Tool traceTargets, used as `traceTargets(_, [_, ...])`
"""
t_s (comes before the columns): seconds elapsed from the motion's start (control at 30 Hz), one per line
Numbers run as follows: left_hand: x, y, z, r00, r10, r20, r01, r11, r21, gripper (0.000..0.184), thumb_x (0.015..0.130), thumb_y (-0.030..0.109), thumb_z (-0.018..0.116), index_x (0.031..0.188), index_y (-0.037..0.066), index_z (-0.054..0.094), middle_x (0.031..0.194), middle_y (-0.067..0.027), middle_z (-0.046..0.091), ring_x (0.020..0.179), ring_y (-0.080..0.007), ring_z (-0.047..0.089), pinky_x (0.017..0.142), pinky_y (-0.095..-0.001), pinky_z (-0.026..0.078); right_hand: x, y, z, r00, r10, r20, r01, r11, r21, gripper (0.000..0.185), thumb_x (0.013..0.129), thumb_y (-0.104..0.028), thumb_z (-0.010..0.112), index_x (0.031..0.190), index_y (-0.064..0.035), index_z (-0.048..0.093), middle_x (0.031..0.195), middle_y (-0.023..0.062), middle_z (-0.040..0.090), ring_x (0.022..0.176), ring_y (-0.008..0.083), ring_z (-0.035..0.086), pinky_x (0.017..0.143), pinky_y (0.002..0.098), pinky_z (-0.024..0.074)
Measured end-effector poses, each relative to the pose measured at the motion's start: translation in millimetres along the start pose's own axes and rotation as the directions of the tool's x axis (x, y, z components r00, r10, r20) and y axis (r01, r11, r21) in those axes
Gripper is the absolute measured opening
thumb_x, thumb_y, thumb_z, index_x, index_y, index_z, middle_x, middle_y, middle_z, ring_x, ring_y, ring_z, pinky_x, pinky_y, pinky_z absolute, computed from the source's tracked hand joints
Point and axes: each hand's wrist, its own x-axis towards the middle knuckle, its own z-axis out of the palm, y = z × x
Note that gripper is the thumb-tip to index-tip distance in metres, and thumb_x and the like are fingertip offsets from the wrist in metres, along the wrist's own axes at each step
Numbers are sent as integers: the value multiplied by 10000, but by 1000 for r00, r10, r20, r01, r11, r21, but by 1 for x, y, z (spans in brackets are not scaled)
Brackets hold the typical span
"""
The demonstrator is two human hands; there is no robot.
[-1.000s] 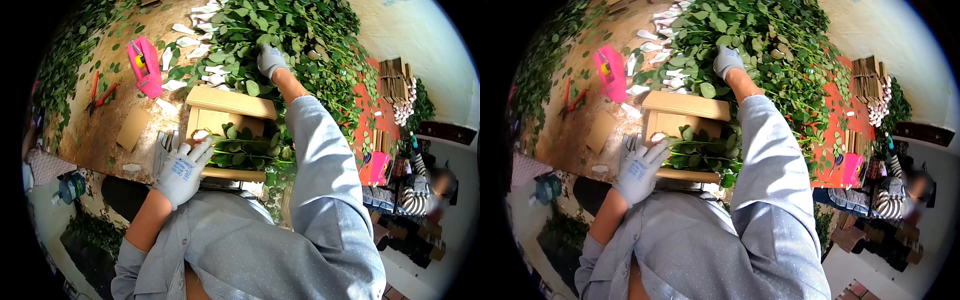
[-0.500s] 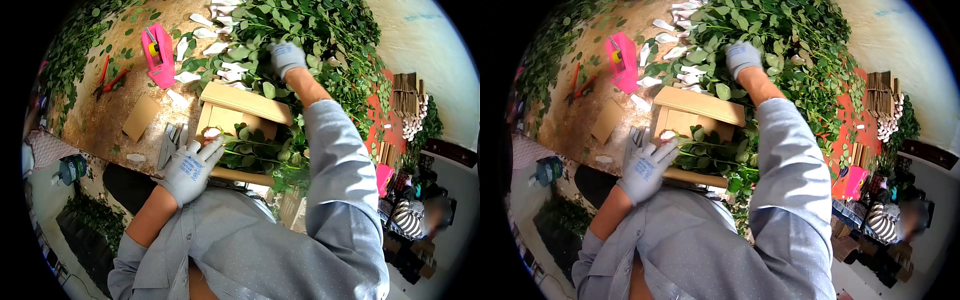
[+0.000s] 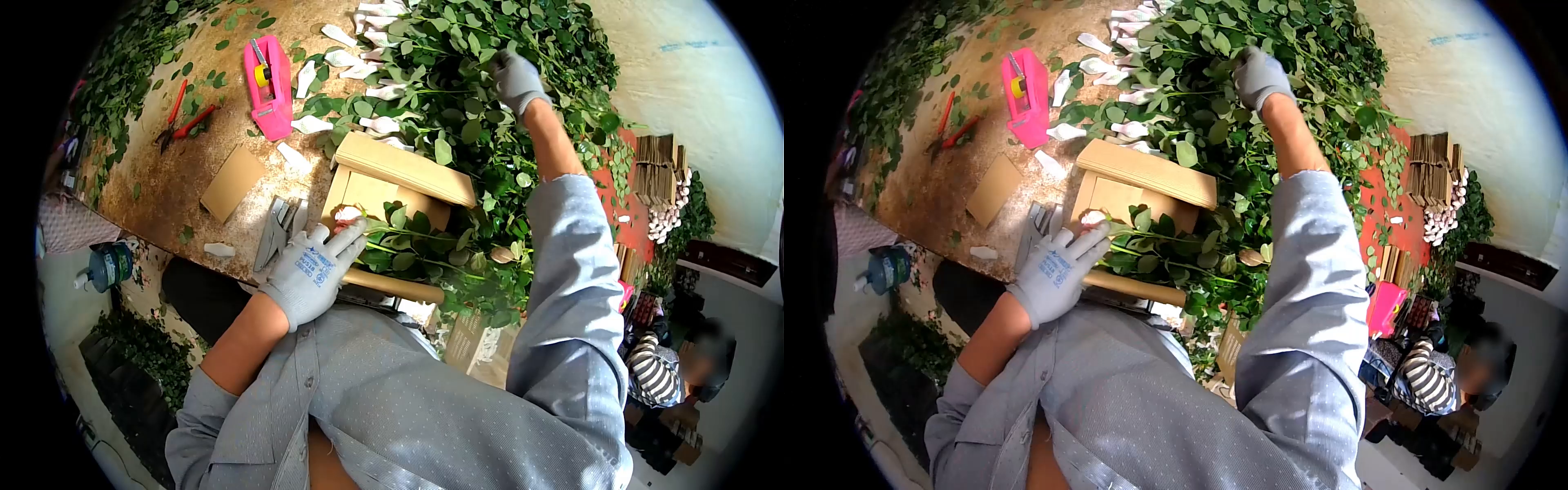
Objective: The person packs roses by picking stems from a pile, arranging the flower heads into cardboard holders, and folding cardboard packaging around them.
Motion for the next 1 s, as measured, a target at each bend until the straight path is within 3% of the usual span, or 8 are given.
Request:
traceTargets(0.13, [-1,-1,3,1000,12,-25,-11,1000,28,605,780,78,632,1383,96,585,1559,-28,456,1174,-263,522,1002,-437,442,-18,-12,34,924,133,358,-43,968,-248,421,960,-245,466,1306,-27,567,1298,241,653,1198,404,633,1016,474,513])
traceTargets(0.37, [0,0,0,999,-17,29,17,999,-28,597,784,84,628,1379,90,586,1557,-22,460,1140,-257,533,968,-428,453,-49,-15,55,869,135,475,-26,973,-229,412,957,-252,484,1247,-9,646,1283,253,662,1200,398,641,1004,465,525])
traceTargets(0.43, [1,-3,3,999,14,-29,-14,1000,0,600,780,75,622,1378,90,589,1557,-19,462,1114,-248,538,944,-414,463,-45,-8,58,812,116,572,68,955,-290,401,947,-245,500,1229,-17,672,1276,248,668,1189,388,653,983,462,538])
traceTargets(0.5, [2,-3,1,1000,22,-11,-22,1000,2,596,781,74,615,1376,91,591,1553,-17,468,1100,-248,542,935,-408,467,-45,-7,62,836,144,529,52,940,-338,375,952,-212,503,1245,-46,668,1267,233,678,1173,376,663,961,461,549])
traceTargets(0.6, [4,-4,2,1000,27,-2,-27,999,19,587,784,75,602,1371,89,595,1539,-15,484,1064,-249,549,914,-397,475,-40,-17,62,955,36,296,68,940,-333,319,971,-141,476,1238,-67,634,1232,195,693,1133,374,678,923,473,558])
traceTargets(0.63, [4,-4,2,999,31,-9,-31,999,30,582,786,78,595,1368,87,597,1529,-14,493,1043,-248,552,903,-391,479,-38,-22,64,953,33,301,71,942,-329,319,971,-141,476,1238,-67,634,1232,195,693,1133,374,678,923,473,558])
traceTargets(0.73, [6,-4,0,1000,28,3,-29,999,35,573,786,83,592,1359,80,603,1515,-14,505,1011,-246,554,891,-382,482,-28,-39,72,987,-74,146,85,994,-67,321,947,-150,501,1237,-58,605,1223,221,683,1154,393,653,967,486,532])
traceTargets(1.0, [6,-3,0,1000,17,-4,-16,1000,22,543,800,81,584,1343,73,615,1509,-13,512,977,-247,553,872,-383,489,-10,-64,86,918,55,393,5,989,-151,411,909,-145,569,1307,-55,618,1287,210,674,1200,381,648,997,457,536])
